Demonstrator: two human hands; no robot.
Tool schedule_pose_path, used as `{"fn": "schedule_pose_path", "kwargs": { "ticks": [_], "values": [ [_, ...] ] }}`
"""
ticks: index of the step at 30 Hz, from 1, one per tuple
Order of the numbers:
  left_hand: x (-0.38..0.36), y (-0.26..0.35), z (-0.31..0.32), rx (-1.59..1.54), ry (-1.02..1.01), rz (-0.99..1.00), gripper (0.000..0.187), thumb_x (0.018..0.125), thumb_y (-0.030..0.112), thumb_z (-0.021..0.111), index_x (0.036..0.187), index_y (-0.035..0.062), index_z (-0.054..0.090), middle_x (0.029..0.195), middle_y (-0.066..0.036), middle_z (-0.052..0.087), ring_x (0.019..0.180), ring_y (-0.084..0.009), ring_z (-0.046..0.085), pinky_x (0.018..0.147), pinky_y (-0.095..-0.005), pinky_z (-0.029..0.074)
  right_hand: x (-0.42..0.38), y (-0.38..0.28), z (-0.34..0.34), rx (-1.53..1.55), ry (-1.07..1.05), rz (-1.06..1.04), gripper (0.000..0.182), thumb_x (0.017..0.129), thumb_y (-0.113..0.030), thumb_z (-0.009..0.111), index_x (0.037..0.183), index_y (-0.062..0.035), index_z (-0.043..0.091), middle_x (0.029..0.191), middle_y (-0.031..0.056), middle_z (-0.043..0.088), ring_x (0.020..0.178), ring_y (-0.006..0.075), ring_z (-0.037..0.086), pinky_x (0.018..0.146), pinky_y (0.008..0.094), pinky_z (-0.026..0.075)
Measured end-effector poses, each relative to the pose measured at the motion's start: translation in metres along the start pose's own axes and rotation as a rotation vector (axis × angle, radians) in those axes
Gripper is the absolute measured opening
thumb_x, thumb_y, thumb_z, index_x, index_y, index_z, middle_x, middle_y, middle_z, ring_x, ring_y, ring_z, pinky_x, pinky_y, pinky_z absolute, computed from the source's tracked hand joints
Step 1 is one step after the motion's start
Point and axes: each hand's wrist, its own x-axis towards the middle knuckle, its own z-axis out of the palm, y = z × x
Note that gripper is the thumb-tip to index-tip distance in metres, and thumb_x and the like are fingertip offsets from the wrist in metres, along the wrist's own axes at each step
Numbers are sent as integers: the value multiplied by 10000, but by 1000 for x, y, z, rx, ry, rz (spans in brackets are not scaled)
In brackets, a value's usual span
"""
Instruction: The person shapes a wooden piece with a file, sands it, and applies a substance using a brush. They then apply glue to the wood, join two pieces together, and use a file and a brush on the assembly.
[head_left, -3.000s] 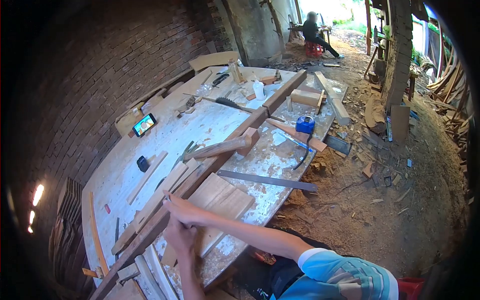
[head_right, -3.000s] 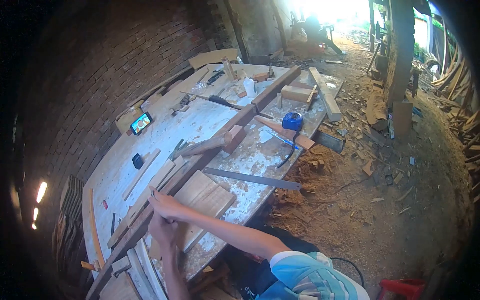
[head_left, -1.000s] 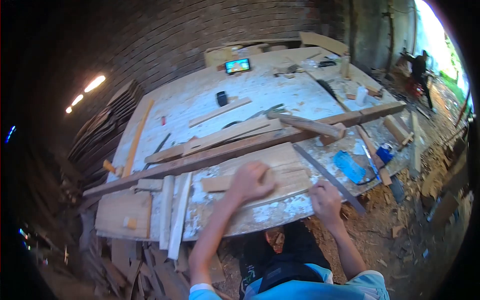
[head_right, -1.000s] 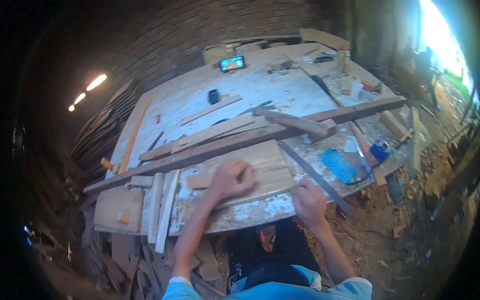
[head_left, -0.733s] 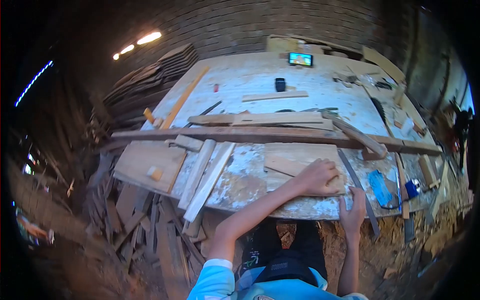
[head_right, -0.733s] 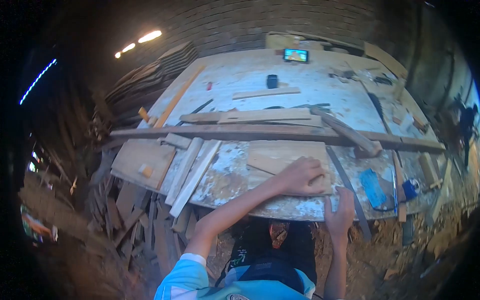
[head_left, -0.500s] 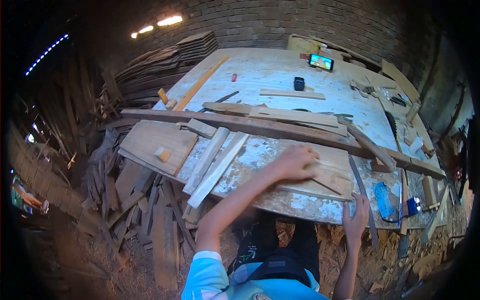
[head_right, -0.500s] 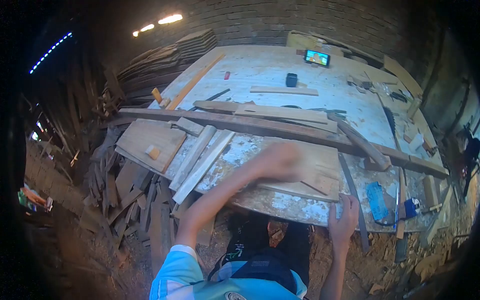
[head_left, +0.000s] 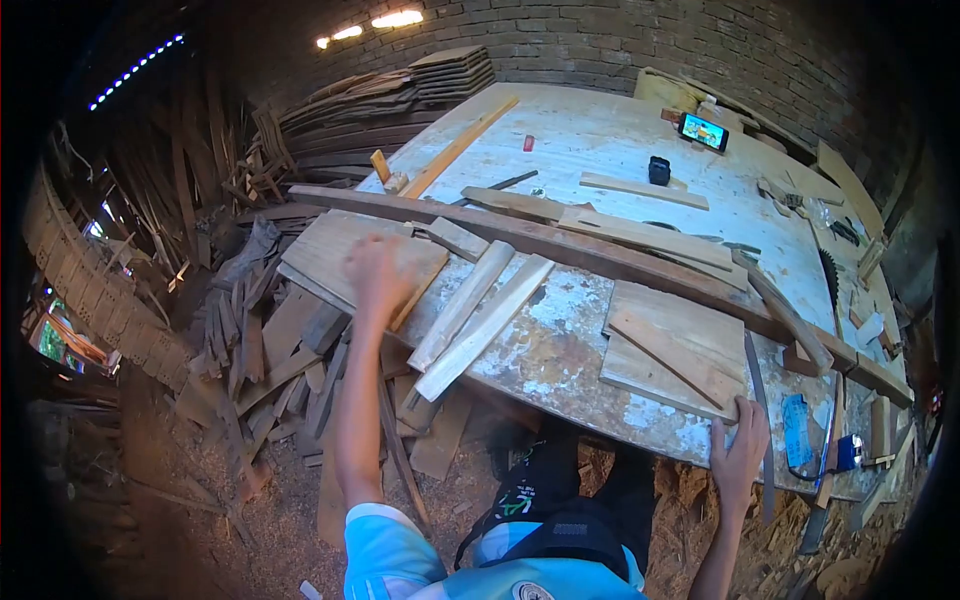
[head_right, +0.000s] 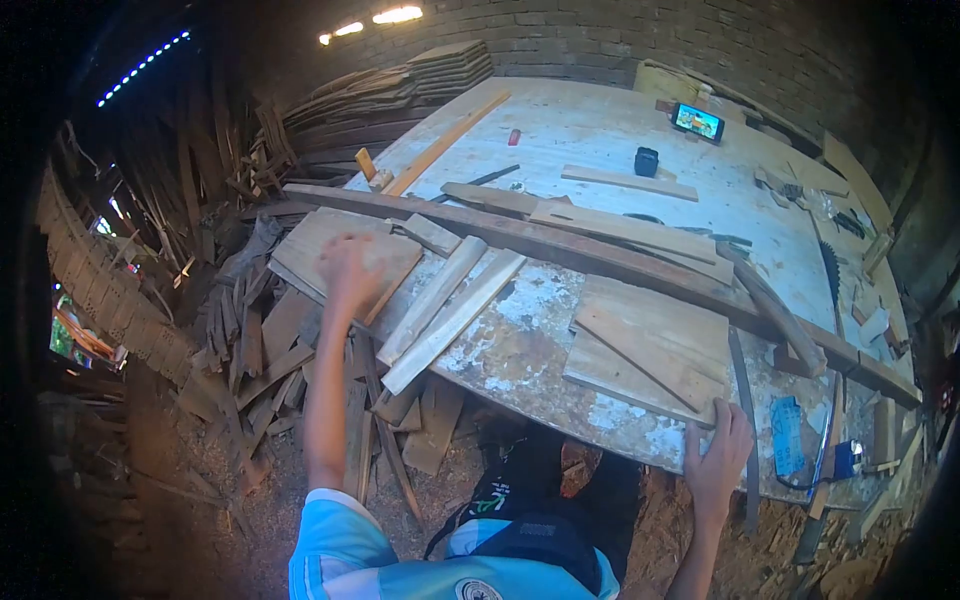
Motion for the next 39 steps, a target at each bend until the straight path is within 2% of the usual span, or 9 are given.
{"fn": "schedule_pose_path", "kwargs": {
  "ticks": [3, 16, 19, 22, 25, 27, 29, 33, 39],
  "values": [
    [-5, -67, 59, -92, -157, -181, 380, 763, 246, 632, 1116, 128, 561, 1102, -181, 530, 1001, -381, 503, 882, -486, 383, 1, -3, -2, 8, -16, 17, 420, 795, -188, 596, 1171, -33, 489, 1116, 161, 494, 1044, 337, 453, 904, 417, 337],
    [-3, -82, 99, -398, -186, -15, 464, 776, 90, 581, 1226, 47, 475, 1213, -183, 494, 1156, -332, 439, 990, -398, 345, -4, 10, 4, 121, 173, -55, 420, 718, -139, 649, 1108, -37, 532, 1136, 178, 501, 1070, 354, 460, 928, 446, 324],
    [4, -110, 134, -484, -156, -78, 456, 744, 23, 561, 1196, 26, 501, 1213, -197, 489, 1151, -335, 443, 994, -389, 339, 2, -13, -39, 115, 339, -378, 391, 646, -105, 700, 1023, -67, 603, 1156, 144, 493, 1038, 323, 493, 877, 432, 379],
    [9, -105, 125, -474, -176, -76, 474, 765, 77, 599, 1221, 60, 471, 1106, -229, 490, 1047, -350, 482, 920, -406, 374, 1, -58, -86, 868, 331, -736, 344, 698, -169, 669, 1029, -92, 615, 1107, 163, 514, 975, 328, 526, 823, 427, 415],
    [12, -113, 132, -406, -202, -38, 447, 792, 92, 581, 1225, 79, 469, 1121, -237, 474, 1046, -373, 473, 918, -407, 368, -10, -95, -112, 1513, 53, -1083, 292, 834, -295, 525, 1009, -90, 636, 1192, 221, 442, 1063, 359, 464, 878, 441, 375],
    [14, -126, 134, -434, -248, -21, 447, 795, 101, 587, 1227, 87, 469, 1132, -227, 475, 1046, -379, 471, 920, -406, 365, -8, -121, -110, 1797, 108, -1255, 364, 867, -394, 510, 1021, -98, 655, 1281, 249, 359, 1138, 372, 401, 936, 452, 332],
    [16, -121, 122, -471, -304, 11, 460, 792, 118, 609, 1231, 99, 470, 1148, -208, 479, 1053, -382, 467, 924, -401, 363, -7, -127, -114, 1915, 183, -1264, 333, 859, -290, 510, 1065, -65, 644, 1319, 257, 324, 1157, 366, 380, 938, 437, 327],
    [-8, -56, 72, 168, 307, 89, 411, 818, 149, 623, 1201, 74, 494, 1148, -160, 507, 1060, -334, 477, 900, -374, 383, -26, -147, -103, 2125, 174, -1153, 346, 793, -105, 484, 1099, -37, 633, 1336, 259, 317, 1136, 339, 387, 895, 405, 341],
    [-4, 38, 5, -454, 656, 104, 366, 841, 153, 613, 1176, 50, 508, 1143, -136, 518, 1054, -296, 489, 876, -356, 401, -21, -117, -128, 2208, -236, -1000, 398, 718, 25, 457, 1077, -3, 626, 1316, 247, 351, 1086, 304, 421, 864, 386, 353]
  ]
}}
